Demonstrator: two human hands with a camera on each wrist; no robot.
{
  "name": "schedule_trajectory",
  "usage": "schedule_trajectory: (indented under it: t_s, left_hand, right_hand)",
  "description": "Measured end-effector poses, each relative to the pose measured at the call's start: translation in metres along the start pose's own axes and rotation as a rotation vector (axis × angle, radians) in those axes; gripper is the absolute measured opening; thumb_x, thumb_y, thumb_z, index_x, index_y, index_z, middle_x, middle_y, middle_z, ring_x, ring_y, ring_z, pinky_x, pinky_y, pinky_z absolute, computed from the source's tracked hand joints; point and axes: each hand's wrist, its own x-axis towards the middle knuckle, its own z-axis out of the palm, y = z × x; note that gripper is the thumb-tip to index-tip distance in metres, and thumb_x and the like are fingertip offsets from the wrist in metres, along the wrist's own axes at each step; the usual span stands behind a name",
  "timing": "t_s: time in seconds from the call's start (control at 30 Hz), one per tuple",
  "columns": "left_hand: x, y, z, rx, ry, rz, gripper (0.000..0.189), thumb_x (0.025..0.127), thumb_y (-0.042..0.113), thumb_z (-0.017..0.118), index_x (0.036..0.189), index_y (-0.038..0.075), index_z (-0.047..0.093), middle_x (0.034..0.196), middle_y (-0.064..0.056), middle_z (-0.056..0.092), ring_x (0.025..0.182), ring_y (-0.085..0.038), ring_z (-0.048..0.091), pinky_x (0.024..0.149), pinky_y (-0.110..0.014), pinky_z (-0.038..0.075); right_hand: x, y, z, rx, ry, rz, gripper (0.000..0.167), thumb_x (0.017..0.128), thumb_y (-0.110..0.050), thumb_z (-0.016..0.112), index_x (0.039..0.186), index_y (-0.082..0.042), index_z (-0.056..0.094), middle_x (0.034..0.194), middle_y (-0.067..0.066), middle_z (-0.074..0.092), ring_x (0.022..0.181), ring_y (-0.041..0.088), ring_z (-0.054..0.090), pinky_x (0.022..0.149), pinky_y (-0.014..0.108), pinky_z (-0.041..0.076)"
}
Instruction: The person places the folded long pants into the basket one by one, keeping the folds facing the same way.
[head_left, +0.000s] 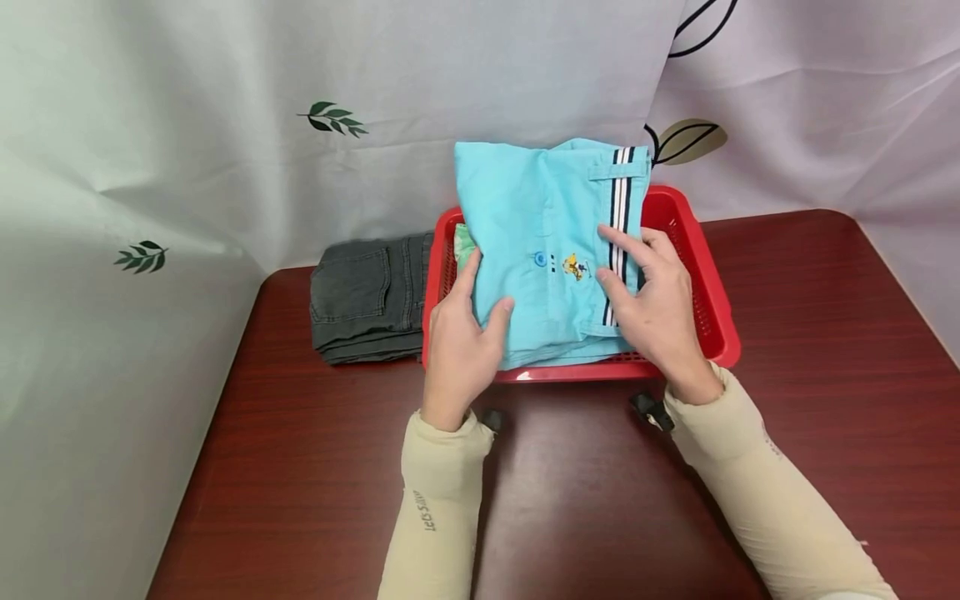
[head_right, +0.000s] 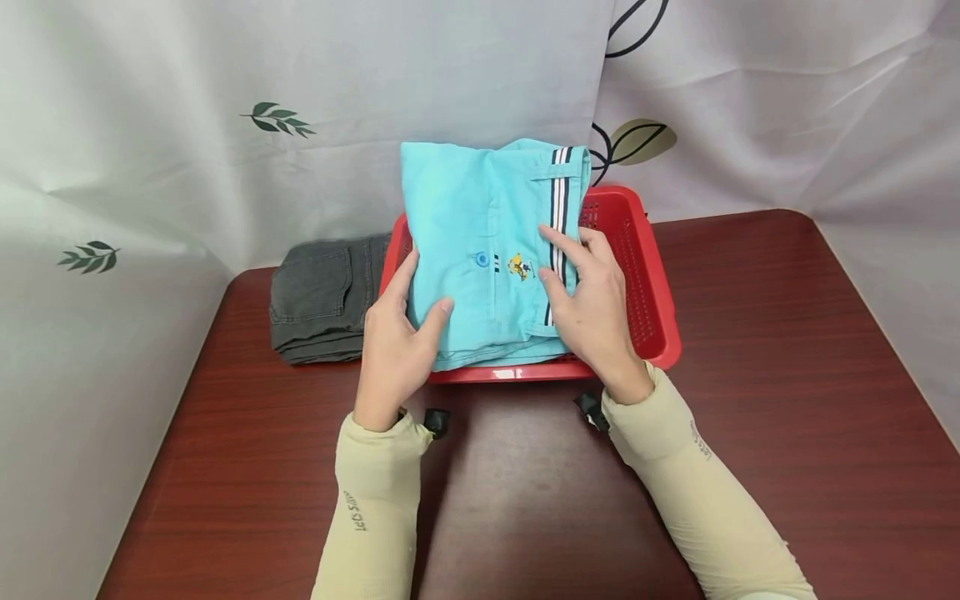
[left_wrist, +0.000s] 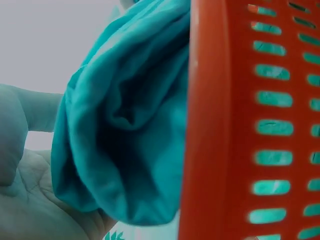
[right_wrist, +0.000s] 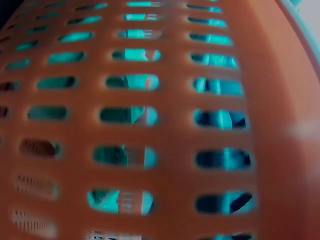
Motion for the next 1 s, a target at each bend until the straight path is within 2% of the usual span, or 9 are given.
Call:
schedule_trajectory:
  t_s: [0.2, 0.27, 0.47, 0.63, 0.83, 1.0]
  left_hand:
    - [0.001, -0.005, -0.008, 0.013, 0.009, -0.028, 0.063, 0.094, 0.012, 0.068, 0.152, 0.004, 0.043, 0.151, -0.008, 0.049, 0.135, -0.021, 0.050, 0.108, -0.039, 0.042]
    - [0.002, -0.006, -0.010, 0.021, 0.005, -0.037, 0.063, 0.094, 0.012, 0.068, 0.152, 0.004, 0.044, 0.151, -0.008, 0.049, 0.134, -0.022, 0.051, 0.108, -0.040, 0.042]
    - [0.003, -0.011, -0.018, 0.052, -0.031, -0.069, 0.063, 0.095, 0.013, 0.067, 0.153, 0.005, 0.042, 0.153, -0.008, 0.047, 0.135, -0.024, 0.049, 0.109, -0.042, 0.041]
    - [0.005, -0.018, -0.022, 0.080, -0.074, -0.077, 0.065, 0.096, 0.014, 0.068, 0.154, 0.005, 0.039, 0.154, -0.009, 0.046, 0.139, -0.024, 0.046, 0.112, -0.041, 0.038]
    - [0.007, -0.027, -0.020, 0.077, -0.096, -0.057, 0.066, 0.097, 0.013, 0.068, 0.155, 0.004, 0.038, 0.154, -0.011, 0.045, 0.140, -0.024, 0.045, 0.113, -0.040, 0.037]
    - [0.009, -0.032, -0.019, 0.124, -0.131, -0.084, 0.069, 0.096, 0.018, 0.070, 0.155, 0.006, 0.038, 0.152, -0.012, 0.047, 0.137, -0.026, 0.048, 0.110, -0.042, 0.040]
  right_hand:
    - [-0.001, -0.003, 0.006, 0.024, -0.049, -0.006, 0.053, 0.092, -0.007, 0.071, 0.143, -0.011, 0.058, 0.137, 0.013, 0.052, 0.117, 0.022, 0.052, 0.087, 0.041, 0.054]
    - [-0.001, -0.003, 0.008, 0.026, -0.073, -0.002, 0.055, 0.091, -0.006, 0.071, 0.144, -0.010, 0.056, 0.137, 0.014, 0.051, 0.117, 0.023, 0.052, 0.086, 0.045, 0.055]
    - [-0.003, -0.006, 0.011, -0.010, -0.165, 0.021, 0.063, 0.090, -0.005, 0.071, 0.149, -0.012, 0.050, 0.138, 0.016, 0.048, 0.116, 0.027, 0.050, 0.086, 0.047, 0.055]
    - [-0.005, -0.009, 0.012, -0.039, -0.235, 0.033, 0.073, 0.087, -0.005, 0.075, 0.153, -0.012, 0.044, 0.141, 0.018, 0.044, 0.122, 0.031, 0.045, 0.089, 0.051, 0.054]
    - [-0.004, -0.009, 0.010, -0.074, -0.294, 0.046, 0.085, 0.082, -0.008, 0.081, 0.156, -0.011, 0.039, 0.146, 0.019, 0.040, 0.128, 0.033, 0.041, 0.090, 0.054, 0.055]
    - [-0.003, -0.008, 0.008, -0.117, -0.353, 0.071, 0.091, 0.079, -0.009, 0.083, 0.157, -0.010, 0.036, 0.148, 0.020, 0.037, 0.130, 0.035, 0.040, 0.089, 0.055, 0.055]
